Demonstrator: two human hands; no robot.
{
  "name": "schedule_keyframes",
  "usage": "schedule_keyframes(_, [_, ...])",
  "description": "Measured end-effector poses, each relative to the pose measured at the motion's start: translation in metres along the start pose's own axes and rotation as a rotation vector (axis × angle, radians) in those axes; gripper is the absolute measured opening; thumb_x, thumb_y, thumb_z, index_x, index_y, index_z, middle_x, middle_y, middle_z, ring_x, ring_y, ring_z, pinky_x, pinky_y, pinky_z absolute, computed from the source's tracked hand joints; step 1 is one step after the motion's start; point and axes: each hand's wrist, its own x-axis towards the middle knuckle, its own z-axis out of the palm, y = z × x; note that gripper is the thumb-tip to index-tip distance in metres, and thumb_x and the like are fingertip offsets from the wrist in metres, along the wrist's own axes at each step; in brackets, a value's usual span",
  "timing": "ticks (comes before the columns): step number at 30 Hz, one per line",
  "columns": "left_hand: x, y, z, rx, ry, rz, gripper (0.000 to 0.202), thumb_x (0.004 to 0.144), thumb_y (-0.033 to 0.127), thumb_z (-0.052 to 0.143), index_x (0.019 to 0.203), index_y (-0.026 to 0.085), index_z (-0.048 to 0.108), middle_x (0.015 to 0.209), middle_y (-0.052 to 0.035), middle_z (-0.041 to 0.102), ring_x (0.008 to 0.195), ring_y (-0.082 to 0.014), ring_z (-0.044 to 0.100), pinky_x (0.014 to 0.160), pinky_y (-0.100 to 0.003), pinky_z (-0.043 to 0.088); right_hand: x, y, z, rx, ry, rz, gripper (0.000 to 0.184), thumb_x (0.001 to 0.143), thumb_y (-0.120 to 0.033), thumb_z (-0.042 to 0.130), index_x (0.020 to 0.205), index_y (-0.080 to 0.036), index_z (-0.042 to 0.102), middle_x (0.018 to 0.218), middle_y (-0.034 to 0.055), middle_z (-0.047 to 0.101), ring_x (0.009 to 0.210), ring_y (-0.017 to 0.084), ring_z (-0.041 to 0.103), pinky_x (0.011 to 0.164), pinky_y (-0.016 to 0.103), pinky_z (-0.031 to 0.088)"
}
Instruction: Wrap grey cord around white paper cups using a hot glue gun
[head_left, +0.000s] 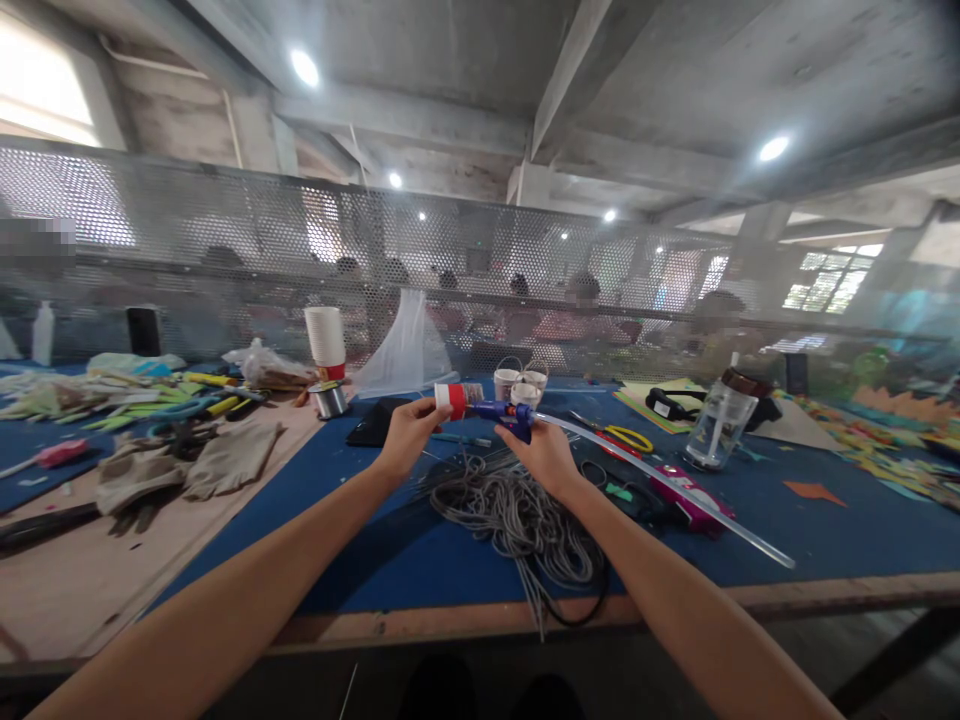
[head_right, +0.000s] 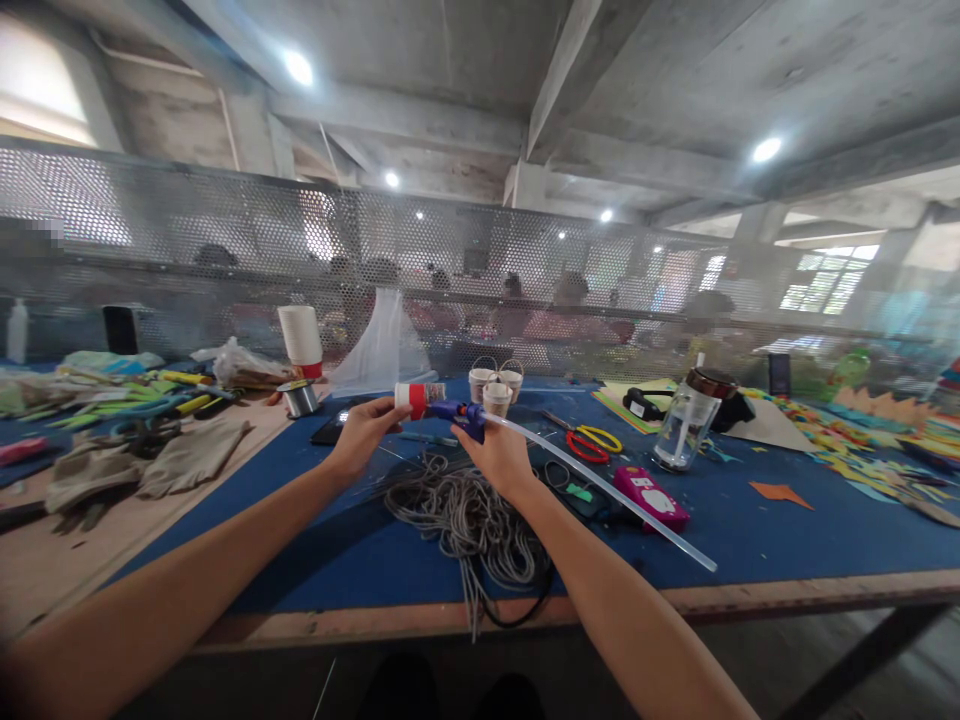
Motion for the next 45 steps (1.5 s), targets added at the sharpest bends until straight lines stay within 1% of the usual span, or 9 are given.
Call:
schedule_keyframes(13, [0.001,0.001,-0.001,-0.008,0.017,-0.030,0.038,0.067,0.047,0.073,0.088,0.015,0.076,0.078,-0.0043,0.071,0.074,-0.0191,0.060,0.066,-0.028,0.045,0.000,-0.002,-0.002,-0.021,-0.047,0.002,0.040,0.090,-0.053,0.055,0.105,-0.020,0.073,0.091,0.0098,0.075,0.088,0.025,0.070,0.073,0.028,0.046])
schedule_keyframes(29, [0.000,0.002,-0.001,-0.027,0.012,-0.044,0.041,0.066,0.050,0.073,0.088,0.015,0.076,0.081,-0.0056,0.072,0.075,-0.0188,0.060,0.065,-0.027,0.044,-0.001,0.000,0.001,-0.017,-0.037,-0.014,0.041,0.090,-0.053,0.055,0.106,-0.020,0.073,0.092,0.0101,0.075,0.088,0.027,0.070,0.074,0.029,0.046])
schedule_keyframes(34, [0.000,0.003,0.000,-0.042,0.010,-0.063,0.043,0.065,0.053,0.074,0.087,0.015,0.076,0.081,-0.0056,0.072,0.074,-0.0191,0.060,0.064,-0.027,0.044,-0.001,-0.002,-0.001,0.069,-0.046,0.011,0.039,0.090,-0.053,0.056,0.102,-0.019,0.073,0.091,0.0096,0.075,0.088,0.026,0.069,0.075,0.029,0.047])
schedule_keyframes(39, [0.001,-0.001,0.000,-0.080,-0.001,-0.105,0.043,0.064,0.050,0.076,0.089,0.015,0.076,0.084,-0.0068,0.073,0.076,-0.0195,0.061,0.065,-0.027,0.045,0.001,-0.001,-0.003,0.233,-0.087,0.096,0.042,0.086,-0.056,0.059,0.101,-0.019,0.071,0.087,0.0080,0.074,0.085,0.025,0.068,0.075,0.030,0.048])
schedule_keyframes(43, [0.001,0.000,0.000,-0.100,0.000,-0.135,0.043,0.062,0.049,0.078,0.089,0.016,0.077,0.084,-0.0069,0.073,0.075,-0.0183,0.061,0.063,-0.027,0.045,0.004,0.000,-0.008,0.350,-0.066,0.146,0.046,0.082,-0.056,0.062,0.105,-0.017,0.067,0.090,0.0090,0.073,0.086,0.024,0.067,0.075,0.030,0.048])
schedule_keyframes(45, [0.000,0.002,0.001,-0.112,0.010,-0.155,0.043,0.060,0.049,0.079,0.087,0.016,0.077,0.082,-0.0066,0.073,0.073,-0.0177,0.060,0.061,-0.026,0.044,0.006,0.003,-0.010,0.429,-0.080,0.161,0.046,0.083,-0.055,0.060,0.106,-0.016,0.066,0.080,0.0066,0.072,0.076,0.022,0.067,0.071,0.029,0.048])
